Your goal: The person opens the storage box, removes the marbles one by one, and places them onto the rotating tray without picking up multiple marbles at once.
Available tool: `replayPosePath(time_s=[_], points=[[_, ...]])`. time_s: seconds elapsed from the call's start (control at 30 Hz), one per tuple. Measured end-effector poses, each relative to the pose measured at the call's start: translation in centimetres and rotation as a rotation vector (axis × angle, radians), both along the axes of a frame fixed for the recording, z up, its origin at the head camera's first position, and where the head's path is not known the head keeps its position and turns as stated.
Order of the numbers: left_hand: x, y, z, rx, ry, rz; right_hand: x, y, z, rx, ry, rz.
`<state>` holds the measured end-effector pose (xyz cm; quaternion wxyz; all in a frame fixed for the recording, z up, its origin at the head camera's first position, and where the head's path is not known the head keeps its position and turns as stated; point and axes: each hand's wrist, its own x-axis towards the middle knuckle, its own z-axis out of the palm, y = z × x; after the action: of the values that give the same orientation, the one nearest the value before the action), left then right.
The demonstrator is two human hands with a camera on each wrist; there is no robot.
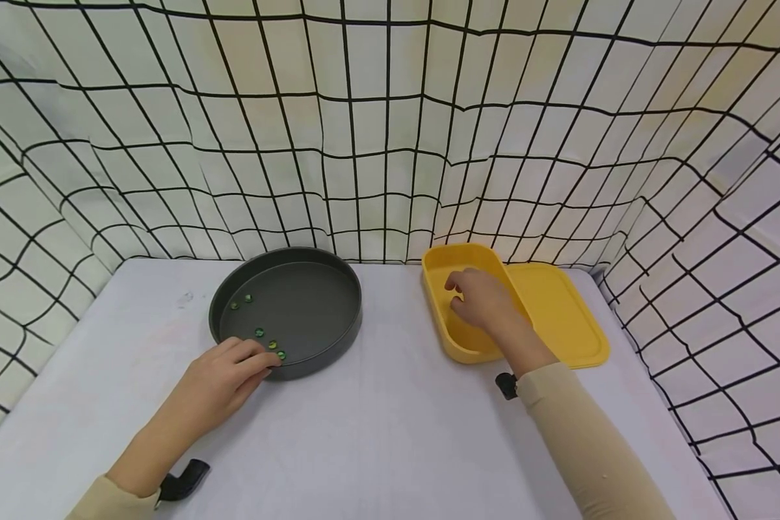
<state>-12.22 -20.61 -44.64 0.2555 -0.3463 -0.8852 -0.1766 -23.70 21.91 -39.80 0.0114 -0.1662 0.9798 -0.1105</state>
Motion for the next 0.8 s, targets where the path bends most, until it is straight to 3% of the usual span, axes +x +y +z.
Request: replayPosePath(time_s=[0.43,0.8], points=[[0.0,0.1,0.0,-0.004,0.017,0.005,-0.9,1.2,-1.6,0.098,-0.152,-0.107],[-0.1,-0.1,-0.2,-0.008,0.012,0.008,-1.8,1.2,-3.8,0.195,-0.191,-0.138]])
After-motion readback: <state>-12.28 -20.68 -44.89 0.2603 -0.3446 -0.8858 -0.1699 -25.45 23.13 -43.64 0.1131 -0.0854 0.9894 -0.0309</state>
